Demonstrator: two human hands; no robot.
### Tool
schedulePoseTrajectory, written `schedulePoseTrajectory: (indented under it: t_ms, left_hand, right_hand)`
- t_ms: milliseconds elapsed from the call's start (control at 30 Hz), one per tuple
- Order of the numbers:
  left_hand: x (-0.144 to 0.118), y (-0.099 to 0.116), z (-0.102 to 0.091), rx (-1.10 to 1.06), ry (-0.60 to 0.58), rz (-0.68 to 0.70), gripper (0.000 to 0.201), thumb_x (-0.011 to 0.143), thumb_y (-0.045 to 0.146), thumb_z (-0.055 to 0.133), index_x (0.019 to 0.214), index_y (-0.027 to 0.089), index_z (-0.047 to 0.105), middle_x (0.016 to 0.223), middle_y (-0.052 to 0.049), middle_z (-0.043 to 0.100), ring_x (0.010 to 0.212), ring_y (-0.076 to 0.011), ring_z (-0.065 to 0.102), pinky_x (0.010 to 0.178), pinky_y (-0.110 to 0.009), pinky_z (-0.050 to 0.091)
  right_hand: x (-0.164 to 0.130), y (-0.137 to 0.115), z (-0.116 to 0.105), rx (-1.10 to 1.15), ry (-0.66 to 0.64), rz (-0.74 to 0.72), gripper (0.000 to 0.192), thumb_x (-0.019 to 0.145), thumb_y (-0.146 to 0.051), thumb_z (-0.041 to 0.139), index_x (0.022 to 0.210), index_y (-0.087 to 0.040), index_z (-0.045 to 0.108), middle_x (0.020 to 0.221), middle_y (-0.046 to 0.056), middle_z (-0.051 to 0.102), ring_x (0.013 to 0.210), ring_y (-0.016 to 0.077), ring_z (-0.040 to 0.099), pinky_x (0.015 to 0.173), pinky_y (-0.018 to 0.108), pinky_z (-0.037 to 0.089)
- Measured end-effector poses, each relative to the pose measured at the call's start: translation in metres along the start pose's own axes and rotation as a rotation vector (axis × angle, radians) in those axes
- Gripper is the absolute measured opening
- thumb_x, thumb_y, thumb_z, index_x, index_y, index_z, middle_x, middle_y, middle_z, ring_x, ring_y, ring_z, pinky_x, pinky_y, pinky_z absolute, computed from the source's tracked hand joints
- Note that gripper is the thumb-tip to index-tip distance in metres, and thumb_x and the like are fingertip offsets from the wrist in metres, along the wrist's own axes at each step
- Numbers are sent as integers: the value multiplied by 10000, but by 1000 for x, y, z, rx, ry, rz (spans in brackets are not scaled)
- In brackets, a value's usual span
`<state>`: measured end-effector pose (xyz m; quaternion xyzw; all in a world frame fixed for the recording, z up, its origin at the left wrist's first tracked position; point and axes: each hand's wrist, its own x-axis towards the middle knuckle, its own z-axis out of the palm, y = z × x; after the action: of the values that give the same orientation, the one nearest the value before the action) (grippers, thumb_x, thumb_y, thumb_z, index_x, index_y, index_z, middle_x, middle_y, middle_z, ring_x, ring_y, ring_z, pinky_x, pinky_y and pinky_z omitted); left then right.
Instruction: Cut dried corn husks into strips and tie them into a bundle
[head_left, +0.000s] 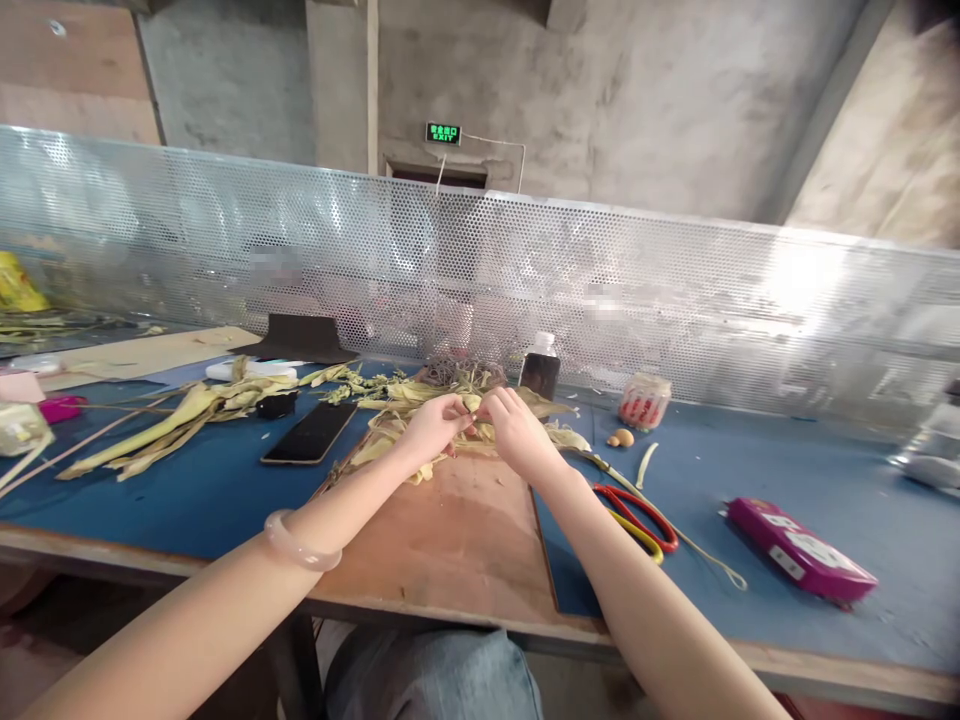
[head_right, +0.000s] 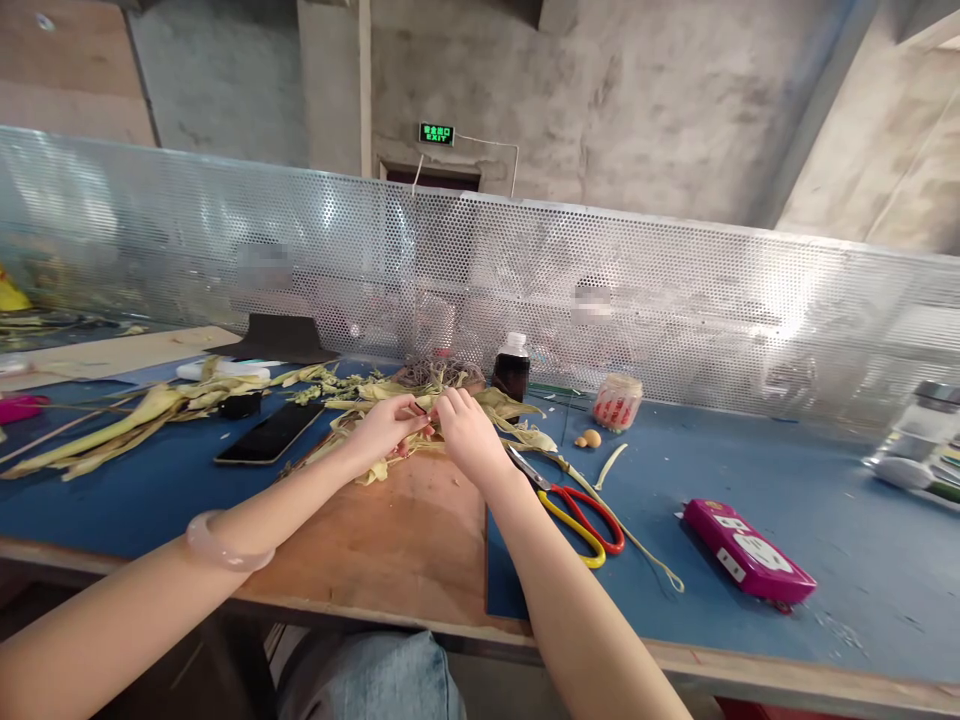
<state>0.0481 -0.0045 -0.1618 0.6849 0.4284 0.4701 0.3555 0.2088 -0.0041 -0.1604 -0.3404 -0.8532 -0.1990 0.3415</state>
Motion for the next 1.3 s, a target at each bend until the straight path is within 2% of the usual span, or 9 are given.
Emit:
schedulePoseTrajectory:
  t_ms: [100, 200, 433, 633, 800, 967, 1167, 1300]
  left_hand:
    - [-1, 1, -1, 11, 36, -10, 145, 780, 233, 597, 710, 181, 481, 716, -8, 664, 317, -62, 473, 323, -180, 288]
    - [-1, 2, -1, -23, 46, -35, 126, 781, 238, 600, 728, 181, 500, 738, -18, 677, 333, -60, 481, 314, -172, 255]
    - [-3, 4, -3, -257, -26, -143, 242, 751, 372, 669, 853, 192, 544, 755, -40, 689, 354, -40, 405, 327, -166, 186]
    - [-1, 5, -4, -374, -66, -133, 202, 763, 305, 662, 790, 183, 503, 764, -46, 679, 374, -34, 401, 335, -161, 161]
    - [-1, 9, -2, -409, -30, -159, 125, 771, 215, 607, 789, 177, 490, 755, -55, 675, 379, -46, 413, 334, -167, 162]
    - [0, 8, -2, -421, -45, -143, 161, 757, 239, 634, 813, 178, 496, 786, -58, 677, 398, -45, 420, 341, -164, 175]
    - [0, 3, -2, -358, -95, -70, 207, 776, 322, 638, 872, 195, 505, 788, -48, 681, 385, -40, 399, 332, -157, 196]
    - [-2, 2, -1, -254, -119, -46, 174, 791, 305, 609, 843, 215, 470, 707, -15, 674, 336, -44, 379, 310, -158, 203]
  right_hand:
    - [0, -1, 1, -4, 44, -64, 162, 902, -117, 419, 878, -154, 574, 1018, 133, 585, 950, 254, 470, 829, 384, 416]
    - [0, -1, 2, 77, 86, -82, 168, 890, -81, 405, 867, -155, 554, 1015, 140, 584, 961, 254, 478, 827, 384, 425]
    - [-2, 6, 9, 318, 252, 67, 235, 819, -3, 350, 836, -203, 472, 920, 94, 568, 916, 230, 510, 800, 361, 434]
    - [-2, 7, 7, 300, 230, 55, 247, 794, 12, 334, 824, -206, 445, 923, 97, 563, 918, 232, 503, 785, 353, 419]
    - [-2, 5, 4, 236, 220, 54, 256, 782, 23, 333, 803, -208, 440, 876, 88, 567, 848, 233, 477, 776, 368, 406]
    - [-2, 5, 4, 265, 256, 84, 257, 788, 21, 335, 795, -212, 443, 871, 82, 570, 843, 232, 476, 771, 370, 410]
    - [-2, 3, 4, 282, 337, 100, 222, 821, -15, 373, 813, -212, 475, 945, 92, 549, 911, 235, 482, 815, 390, 415]
    - [-1, 1, 3, 239, 280, 49, 178, 850, -55, 401, 817, -206, 490, 972, 104, 559, 920, 239, 466, 833, 399, 413]
